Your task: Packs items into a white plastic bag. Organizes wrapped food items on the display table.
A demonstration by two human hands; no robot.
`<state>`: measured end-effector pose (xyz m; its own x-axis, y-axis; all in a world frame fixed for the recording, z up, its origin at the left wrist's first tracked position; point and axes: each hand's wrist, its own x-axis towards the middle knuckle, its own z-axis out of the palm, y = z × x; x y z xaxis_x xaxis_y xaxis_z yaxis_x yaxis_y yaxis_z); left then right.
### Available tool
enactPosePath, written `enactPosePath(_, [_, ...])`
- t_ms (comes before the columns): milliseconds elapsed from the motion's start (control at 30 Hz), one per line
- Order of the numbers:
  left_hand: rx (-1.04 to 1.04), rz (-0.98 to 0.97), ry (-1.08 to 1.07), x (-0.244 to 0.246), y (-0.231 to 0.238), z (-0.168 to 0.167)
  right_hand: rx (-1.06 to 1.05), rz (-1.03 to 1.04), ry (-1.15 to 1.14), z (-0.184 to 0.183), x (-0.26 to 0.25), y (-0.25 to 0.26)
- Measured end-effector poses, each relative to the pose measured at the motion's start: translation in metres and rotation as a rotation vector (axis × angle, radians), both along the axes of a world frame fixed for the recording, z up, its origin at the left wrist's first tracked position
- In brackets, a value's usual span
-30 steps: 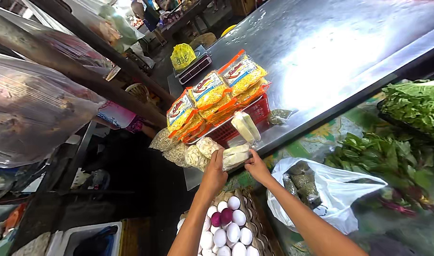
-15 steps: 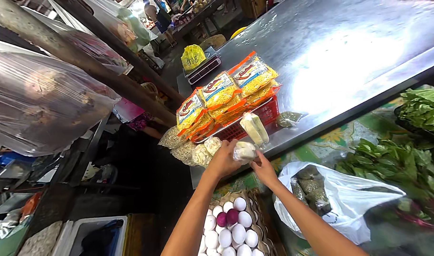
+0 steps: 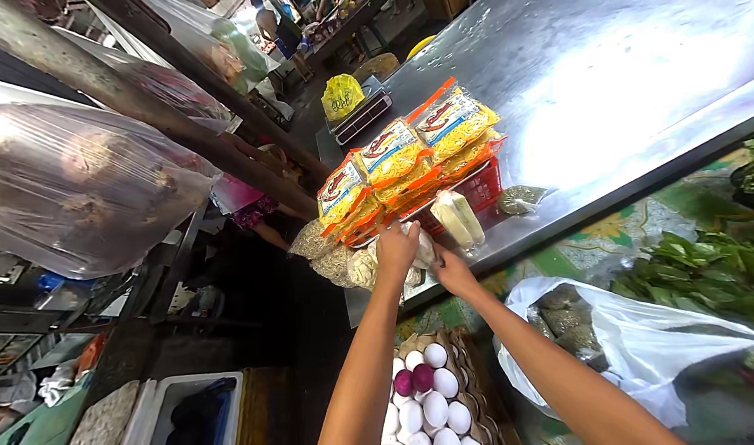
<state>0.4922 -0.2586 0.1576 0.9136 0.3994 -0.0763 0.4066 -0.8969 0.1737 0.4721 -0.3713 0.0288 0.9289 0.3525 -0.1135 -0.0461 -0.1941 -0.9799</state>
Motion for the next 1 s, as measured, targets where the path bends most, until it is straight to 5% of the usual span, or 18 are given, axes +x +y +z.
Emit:
enactPosePath(167, [-0.029,-0.004,-0.019,0.005,0.007,-0.004,-0.061,-0.485,-0.22,0.02,0.004,-0.041])
enactPosePath(333, [-0.131,-0.049,-0.016,-0.001,0.014,-0.007,-0.054,-0.311,-0.09,-0.005,0.055,-0.047])
enactPosePath(633, [-0.185,-0.169,0.084,-0.001,0.033,-0.008,0.004,-0.249,-0.127,-0.01,0.034,-0.009])
enactPosePath(1000, [-0.181,-0.153,0.043,0.005,0.037,-0.002,-0.155,-0.123,-0.171,-0.001,0.036,-0.03])
